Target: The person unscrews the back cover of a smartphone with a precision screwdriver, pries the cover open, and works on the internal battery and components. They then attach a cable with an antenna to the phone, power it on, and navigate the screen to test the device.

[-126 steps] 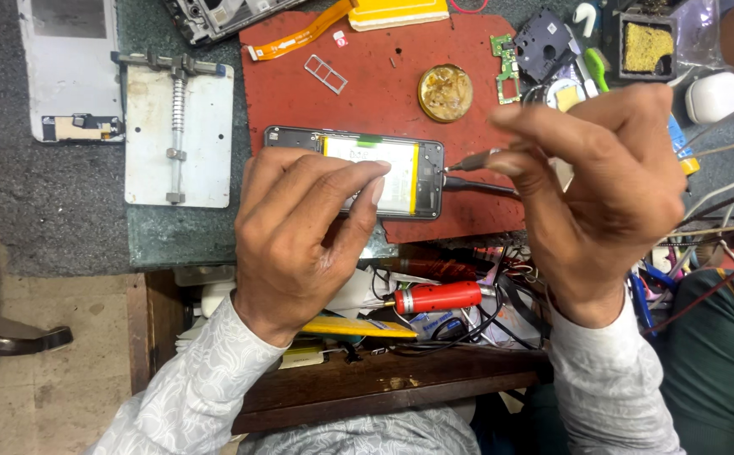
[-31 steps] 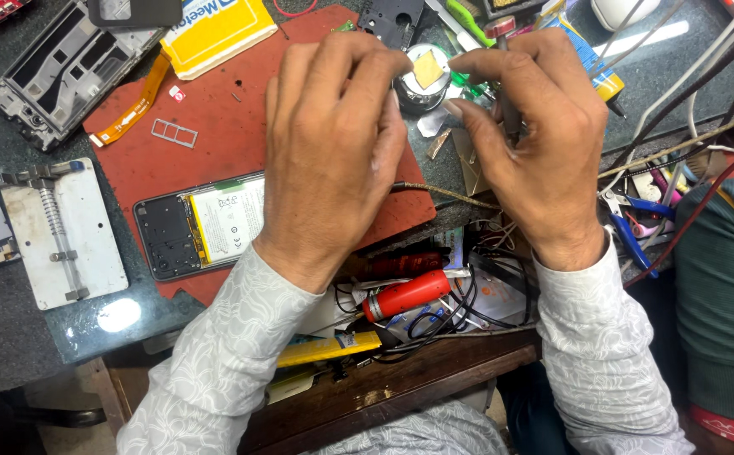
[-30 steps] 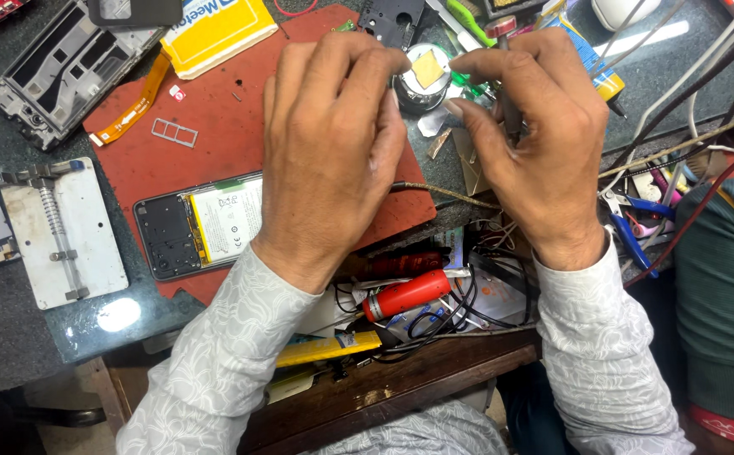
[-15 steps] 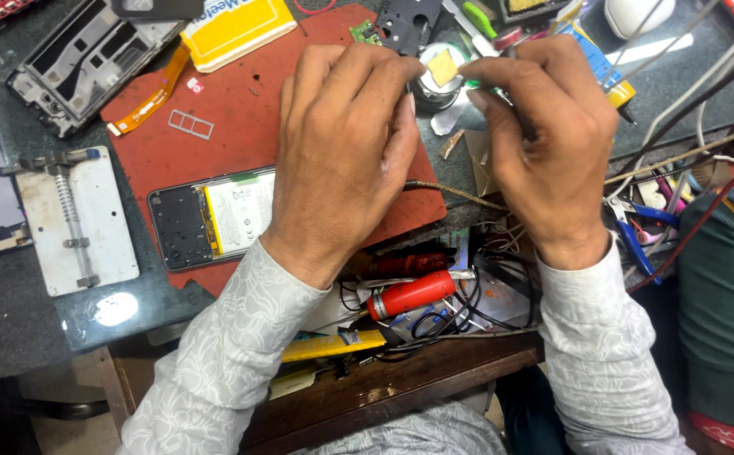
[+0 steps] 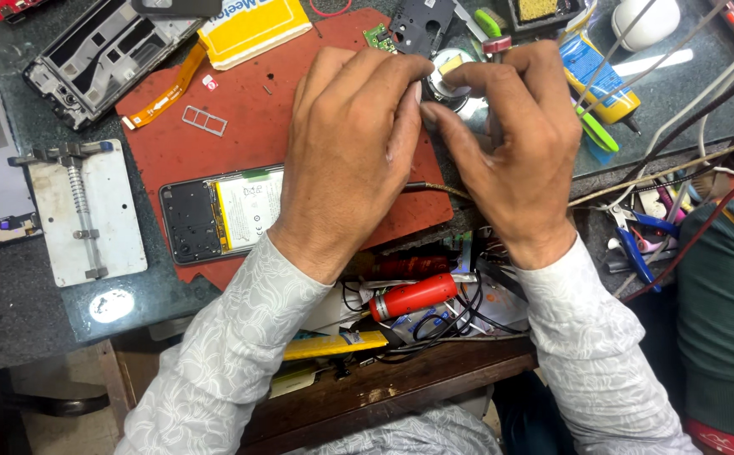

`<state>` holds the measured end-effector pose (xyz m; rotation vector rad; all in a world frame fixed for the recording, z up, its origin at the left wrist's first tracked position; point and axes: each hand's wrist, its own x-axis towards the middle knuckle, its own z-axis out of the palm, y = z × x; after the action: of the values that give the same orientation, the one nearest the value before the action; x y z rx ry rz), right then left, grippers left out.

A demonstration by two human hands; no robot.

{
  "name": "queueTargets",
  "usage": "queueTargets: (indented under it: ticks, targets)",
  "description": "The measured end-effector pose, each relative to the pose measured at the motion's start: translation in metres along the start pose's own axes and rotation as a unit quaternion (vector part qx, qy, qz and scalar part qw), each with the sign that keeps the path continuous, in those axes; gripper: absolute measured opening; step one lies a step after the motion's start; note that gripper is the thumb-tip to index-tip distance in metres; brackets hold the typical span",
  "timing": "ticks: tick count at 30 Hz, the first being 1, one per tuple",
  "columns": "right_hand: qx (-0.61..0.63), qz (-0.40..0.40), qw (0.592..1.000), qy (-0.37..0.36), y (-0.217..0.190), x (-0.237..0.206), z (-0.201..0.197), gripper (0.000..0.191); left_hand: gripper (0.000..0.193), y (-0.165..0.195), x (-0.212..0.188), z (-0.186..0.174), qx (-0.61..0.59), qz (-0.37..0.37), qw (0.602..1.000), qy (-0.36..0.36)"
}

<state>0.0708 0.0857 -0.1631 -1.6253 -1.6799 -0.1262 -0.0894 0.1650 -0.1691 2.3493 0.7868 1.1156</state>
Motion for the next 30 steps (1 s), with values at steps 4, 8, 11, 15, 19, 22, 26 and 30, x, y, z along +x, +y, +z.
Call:
queueTargets:
  ticks: [4, 8, 11, 15, 19, 22, 26, 30]
  targets:
    - [0.014, 0.01, 1.0, 0.002, 0.003, -0.002, 0.001, 0.015, 0.019, 0.0, 0.0, 0.002, 0.008, 0.008, 1.0, -0.008]
    - [0.057, 0.011, 0.998, -0.002, 0.008, -0.005, -0.005, 0.017, 0.02, 0.001, 0.0, 0.001, 0.019, 0.012, 1.0, -0.005]
    - [0.051, 0.04, 0.998, 0.004, 0.011, -0.005, -0.01, 0.017, 0.019, 0.0, 0.0, -0.001, 0.018, 0.022, 1.0, -0.004]
    - [0.039, 0.065, 0.997, 0.009, 0.014, -0.003, -0.014, 0.012, 0.017, -0.001, 0.004, -0.002, 0.027, 0.037, 0.999, -0.008]
    - [0.039, 0.04, 0.998, -0.001, 0.01, 0.003, -0.017, 0.012, 0.014, 0.0, 0.007, 0.001, 0.039, 0.05, 0.998, -0.013]
    - [0.063, 0.06, 0.996, -0.018, 0.004, 0.007, -0.017, 0.018, 0.018, 0.002, 0.009, 0.003, 0.039, 0.06, 0.997, -0.02]
    - [0.07, 0.091, 0.993, -0.023, 0.0, 0.006, -0.012, 0.018, 0.02, 0.003, 0.01, 0.004, 0.05, 0.057, 0.996, -0.035]
    - [0.039, 0.024, 0.999, -0.007, 0.008, 0.001, -0.008, 0.012, 0.02, 0.003, 0.009, 0.003, 0.042, 0.06, 0.997, -0.03]
